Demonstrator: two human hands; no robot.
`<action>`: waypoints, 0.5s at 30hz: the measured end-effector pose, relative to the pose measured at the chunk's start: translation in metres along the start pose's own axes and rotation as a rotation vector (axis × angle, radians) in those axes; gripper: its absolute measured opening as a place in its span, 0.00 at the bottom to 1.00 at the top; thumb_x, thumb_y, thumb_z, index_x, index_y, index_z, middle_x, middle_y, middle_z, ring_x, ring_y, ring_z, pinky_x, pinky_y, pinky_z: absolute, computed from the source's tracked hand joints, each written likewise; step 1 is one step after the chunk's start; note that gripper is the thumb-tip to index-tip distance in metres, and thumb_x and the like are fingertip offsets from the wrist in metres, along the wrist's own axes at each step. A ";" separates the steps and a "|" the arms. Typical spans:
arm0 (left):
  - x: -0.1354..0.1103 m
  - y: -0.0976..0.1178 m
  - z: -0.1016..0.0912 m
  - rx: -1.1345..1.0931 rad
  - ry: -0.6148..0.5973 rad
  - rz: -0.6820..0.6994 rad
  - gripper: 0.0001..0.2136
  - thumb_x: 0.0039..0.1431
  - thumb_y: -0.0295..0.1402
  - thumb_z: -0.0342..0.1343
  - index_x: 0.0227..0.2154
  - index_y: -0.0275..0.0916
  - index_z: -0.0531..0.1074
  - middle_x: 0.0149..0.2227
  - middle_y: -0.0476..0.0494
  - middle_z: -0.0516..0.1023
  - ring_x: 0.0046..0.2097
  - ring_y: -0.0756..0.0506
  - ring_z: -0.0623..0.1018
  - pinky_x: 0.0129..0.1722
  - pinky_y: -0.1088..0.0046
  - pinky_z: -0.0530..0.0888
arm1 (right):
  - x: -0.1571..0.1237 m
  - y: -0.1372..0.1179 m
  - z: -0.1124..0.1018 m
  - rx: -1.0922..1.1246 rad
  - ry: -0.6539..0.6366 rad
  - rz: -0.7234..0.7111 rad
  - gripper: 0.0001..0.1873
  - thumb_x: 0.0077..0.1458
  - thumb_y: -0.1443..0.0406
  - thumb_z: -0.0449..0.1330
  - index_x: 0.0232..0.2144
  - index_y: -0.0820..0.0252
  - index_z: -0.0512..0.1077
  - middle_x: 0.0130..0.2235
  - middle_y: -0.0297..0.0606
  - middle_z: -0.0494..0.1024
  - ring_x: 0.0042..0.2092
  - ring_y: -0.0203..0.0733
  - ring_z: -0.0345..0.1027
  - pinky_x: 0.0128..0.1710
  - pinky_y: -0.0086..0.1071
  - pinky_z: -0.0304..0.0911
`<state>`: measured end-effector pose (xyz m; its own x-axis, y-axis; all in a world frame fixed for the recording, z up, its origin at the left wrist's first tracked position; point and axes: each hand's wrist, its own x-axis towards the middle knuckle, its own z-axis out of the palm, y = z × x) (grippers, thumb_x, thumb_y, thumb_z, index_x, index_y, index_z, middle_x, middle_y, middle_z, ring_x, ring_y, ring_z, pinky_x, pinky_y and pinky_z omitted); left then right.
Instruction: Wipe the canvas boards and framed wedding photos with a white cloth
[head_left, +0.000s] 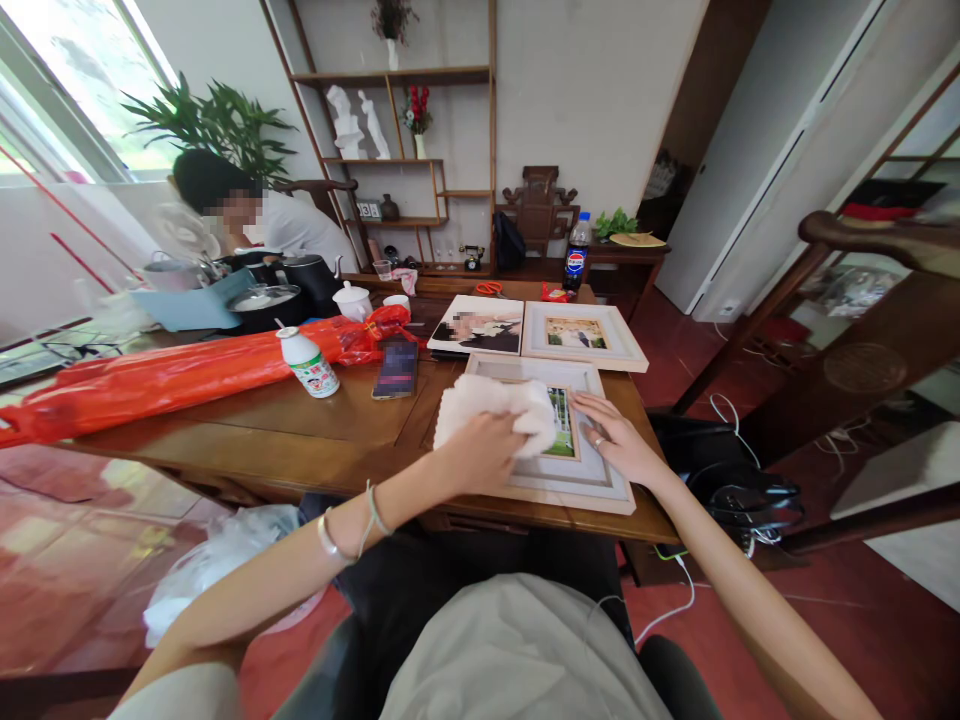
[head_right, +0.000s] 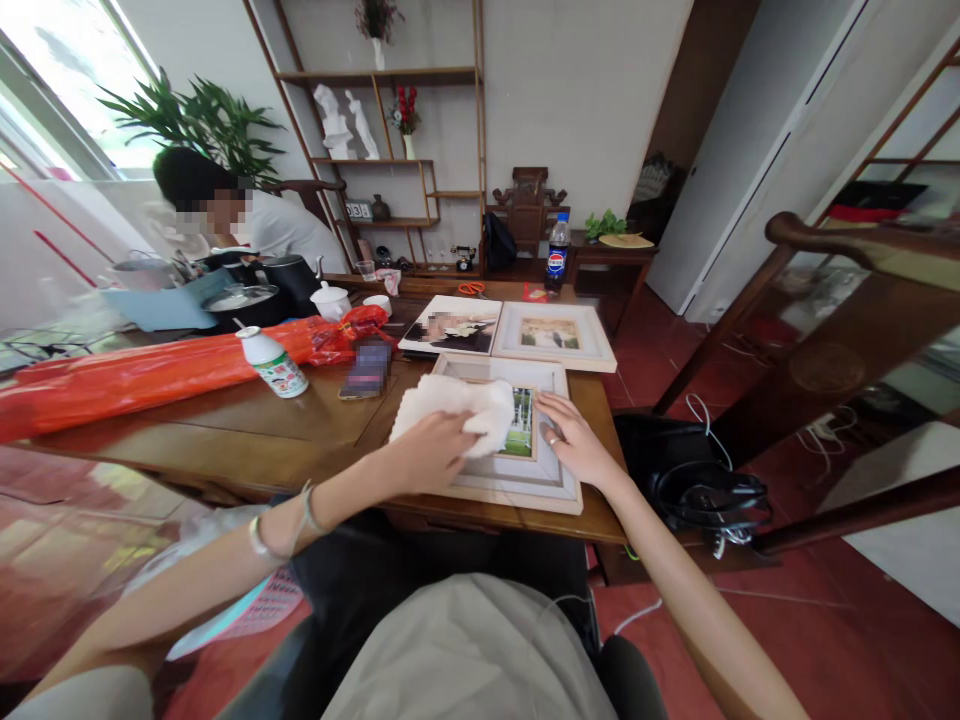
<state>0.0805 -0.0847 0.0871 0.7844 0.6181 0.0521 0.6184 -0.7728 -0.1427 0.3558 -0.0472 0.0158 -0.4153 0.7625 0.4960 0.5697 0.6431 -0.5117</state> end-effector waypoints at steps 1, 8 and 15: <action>-0.010 0.014 -0.006 -0.023 -0.015 0.034 0.14 0.61 0.30 0.48 0.47 0.33 0.71 0.56 0.30 0.69 0.52 0.38 0.74 0.49 0.60 0.72 | 0.000 0.000 0.000 -0.008 0.004 0.008 0.24 0.58 0.68 0.52 0.56 0.49 0.68 0.60 0.40 0.68 0.63 0.50 0.58 0.63 0.57 0.53; -0.022 0.046 -0.010 -0.107 0.071 0.091 0.12 0.61 0.31 0.50 0.45 0.35 0.72 0.63 0.32 0.61 0.60 0.36 0.67 0.55 0.59 0.69 | 0.001 -0.003 -0.001 -0.031 -0.019 0.014 0.24 0.57 0.68 0.53 0.56 0.52 0.68 0.60 0.43 0.69 0.63 0.52 0.58 0.63 0.57 0.53; 0.034 -0.003 0.017 -0.010 0.082 -0.078 0.17 0.58 0.27 0.54 0.51 0.35 0.69 0.66 0.30 0.54 0.65 0.34 0.59 0.60 0.57 0.64 | 0.001 -0.003 -0.003 -0.015 -0.023 0.012 0.25 0.57 0.69 0.53 0.56 0.53 0.68 0.61 0.43 0.68 0.63 0.50 0.58 0.63 0.55 0.53</action>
<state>0.1043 -0.0590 0.0721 0.7347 0.6631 0.1432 0.6781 -0.7242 -0.1253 0.3556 -0.0489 0.0197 -0.4245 0.7717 0.4736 0.5851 0.6330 -0.5069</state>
